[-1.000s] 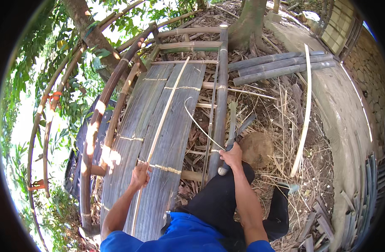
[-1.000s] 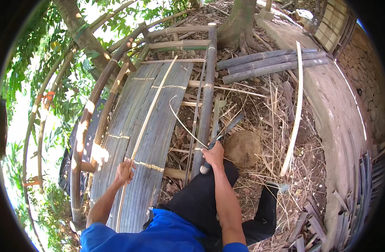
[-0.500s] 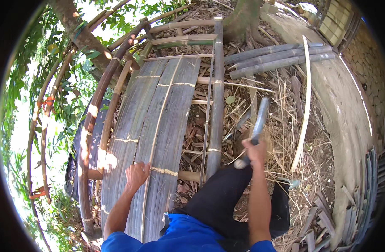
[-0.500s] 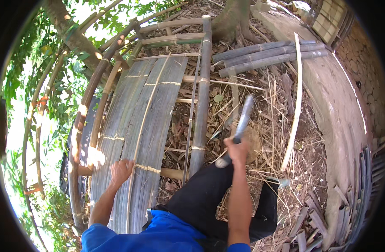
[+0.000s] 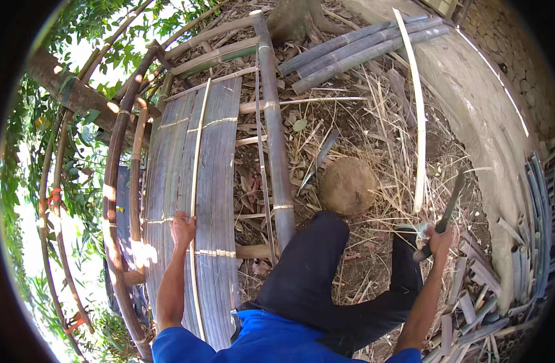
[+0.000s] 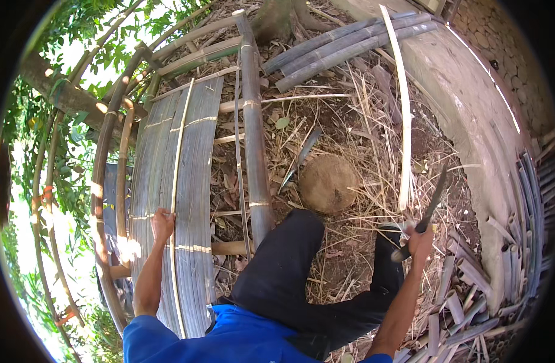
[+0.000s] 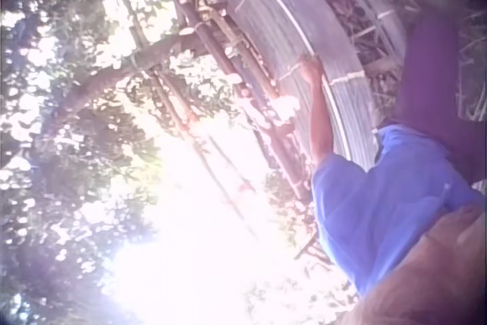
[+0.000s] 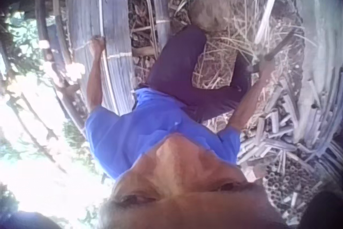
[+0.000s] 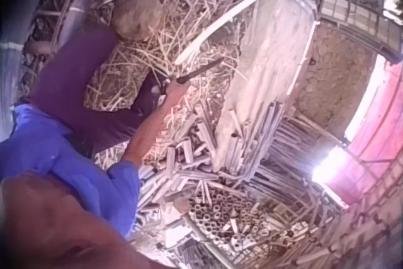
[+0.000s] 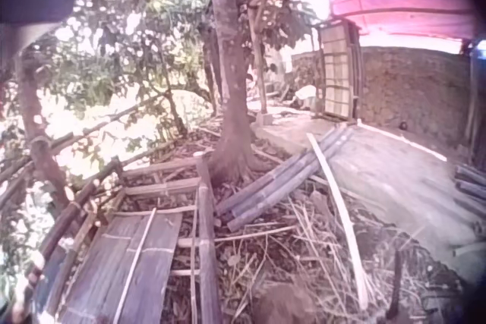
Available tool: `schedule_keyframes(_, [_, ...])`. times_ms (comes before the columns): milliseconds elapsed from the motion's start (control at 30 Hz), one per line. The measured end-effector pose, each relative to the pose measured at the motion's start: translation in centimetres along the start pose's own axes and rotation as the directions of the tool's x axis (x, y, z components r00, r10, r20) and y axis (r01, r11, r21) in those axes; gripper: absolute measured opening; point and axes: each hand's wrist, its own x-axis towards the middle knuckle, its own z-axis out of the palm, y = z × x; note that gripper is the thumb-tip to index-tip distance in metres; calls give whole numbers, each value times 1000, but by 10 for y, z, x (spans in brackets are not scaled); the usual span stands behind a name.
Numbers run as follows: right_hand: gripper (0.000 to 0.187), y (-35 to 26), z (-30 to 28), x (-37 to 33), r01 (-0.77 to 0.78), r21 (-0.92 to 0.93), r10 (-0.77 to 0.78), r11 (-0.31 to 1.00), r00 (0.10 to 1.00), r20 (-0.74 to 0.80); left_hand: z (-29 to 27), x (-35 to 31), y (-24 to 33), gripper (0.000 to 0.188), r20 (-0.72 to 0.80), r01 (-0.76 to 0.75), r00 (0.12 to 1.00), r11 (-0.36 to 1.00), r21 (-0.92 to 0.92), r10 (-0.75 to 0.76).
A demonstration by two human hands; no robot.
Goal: The person strips thin layers from a bamboo pole using a machete while sitting on the ground.
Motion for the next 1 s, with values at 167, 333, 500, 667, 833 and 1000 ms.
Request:
schedule_keyframes(167, [23,50,31,-38,-201,90,189,975,974,128,14,18,23,27,9,-45,999,995,87,45])
schedule_keyframes(333, [25,52,77,-52,77,-52,-67,996,982,174,-30,-6,36,31,-312,-268,927,950,-162,208])
schedule_keyframes(500, [28,1,66,-63,217,-118,-217,969,976,13,-101,-29,130,37,147,-151,967,934,-324,208])
schedule_keyframes(667, [46,-10,91,-55,183,30,-185,983,982,41,-138,-54,195,31,193,-388,897,917,-91,399])
schedule_keyframes(833, [50,7,128,-65,420,-127,-399,898,902,166,-160,-70,260,26,320,-720,656,694,-6,684])
schedule_keyframes(1000, [52,26,142,-91,437,-228,-342,870,868,359,-210,-57,258,29,340,-679,692,735,4,637])
